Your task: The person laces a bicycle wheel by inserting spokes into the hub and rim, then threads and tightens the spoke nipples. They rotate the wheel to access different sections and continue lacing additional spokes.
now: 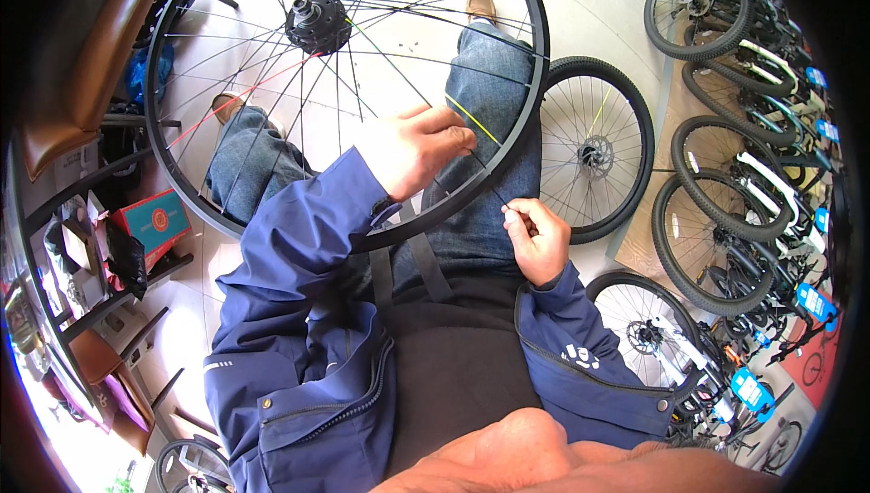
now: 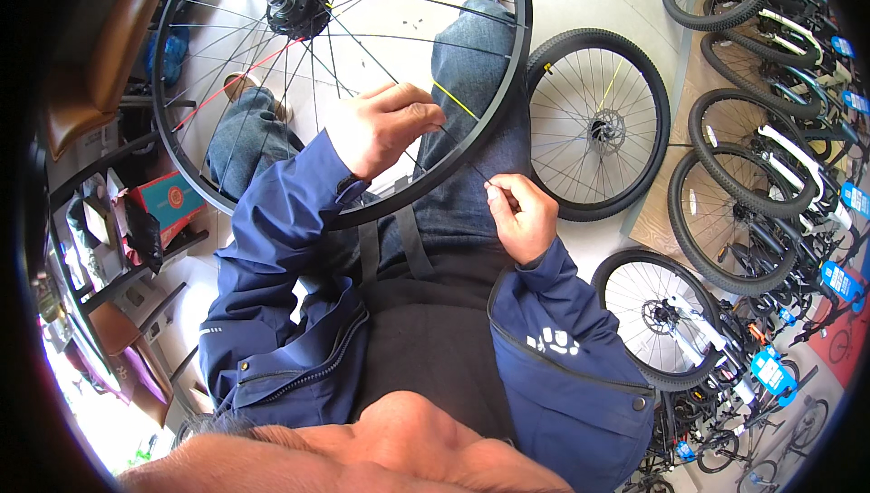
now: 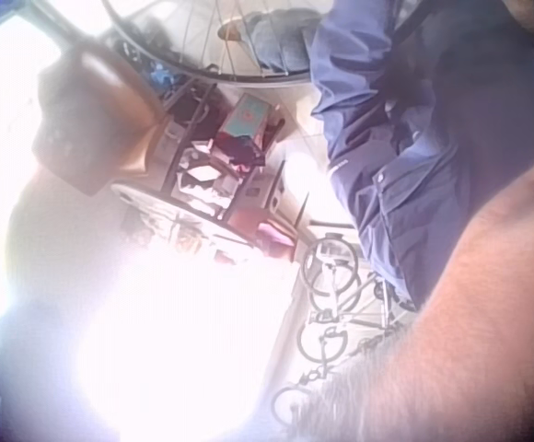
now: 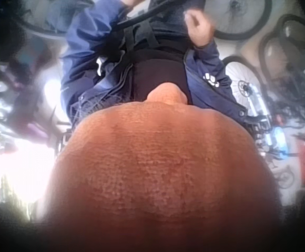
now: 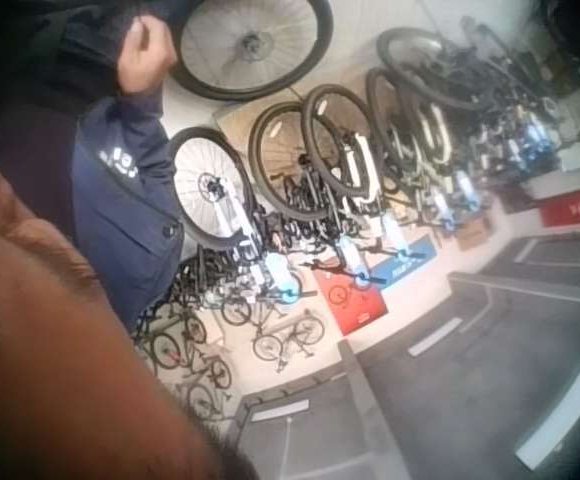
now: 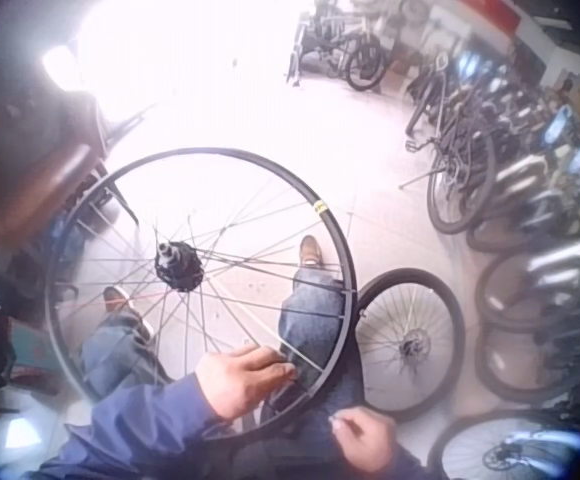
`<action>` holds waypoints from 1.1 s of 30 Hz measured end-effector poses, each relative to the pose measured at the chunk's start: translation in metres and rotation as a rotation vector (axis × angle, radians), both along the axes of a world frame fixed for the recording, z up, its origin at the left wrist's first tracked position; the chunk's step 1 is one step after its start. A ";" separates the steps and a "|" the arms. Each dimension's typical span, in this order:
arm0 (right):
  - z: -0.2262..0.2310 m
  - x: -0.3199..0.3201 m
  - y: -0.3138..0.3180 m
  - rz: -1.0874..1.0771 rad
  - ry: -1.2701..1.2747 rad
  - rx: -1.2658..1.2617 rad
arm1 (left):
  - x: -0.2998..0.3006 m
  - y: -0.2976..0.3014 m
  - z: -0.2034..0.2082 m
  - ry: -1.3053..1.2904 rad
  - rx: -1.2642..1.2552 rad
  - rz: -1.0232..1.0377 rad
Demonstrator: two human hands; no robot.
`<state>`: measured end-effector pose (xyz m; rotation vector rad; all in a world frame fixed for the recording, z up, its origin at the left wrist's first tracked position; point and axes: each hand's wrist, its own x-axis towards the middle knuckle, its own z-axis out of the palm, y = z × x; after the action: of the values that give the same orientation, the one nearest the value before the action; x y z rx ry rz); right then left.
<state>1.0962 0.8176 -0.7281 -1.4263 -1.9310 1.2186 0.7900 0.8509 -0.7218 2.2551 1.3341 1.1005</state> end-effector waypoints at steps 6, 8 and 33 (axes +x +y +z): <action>-0.001 0.007 -0.005 -0.039 0.013 -0.023 | 0.000 0.001 0.002 -0.011 0.021 -0.004; -0.001 0.009 -0.007 -0.041 0.009 -0.020 | 0.000 0.001 0.003 -0.015 0.024 0.002; 0.007 -0.008 0.006 0.023 -0.015 -0.014 | -0.001 -0.002 0.000 0.018 -0.010 0.011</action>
<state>1.0886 0.8239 -0.7211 -1.4280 -1.9577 1.2374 0.7886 0.8492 -0.7220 2.2585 1.3574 1.0772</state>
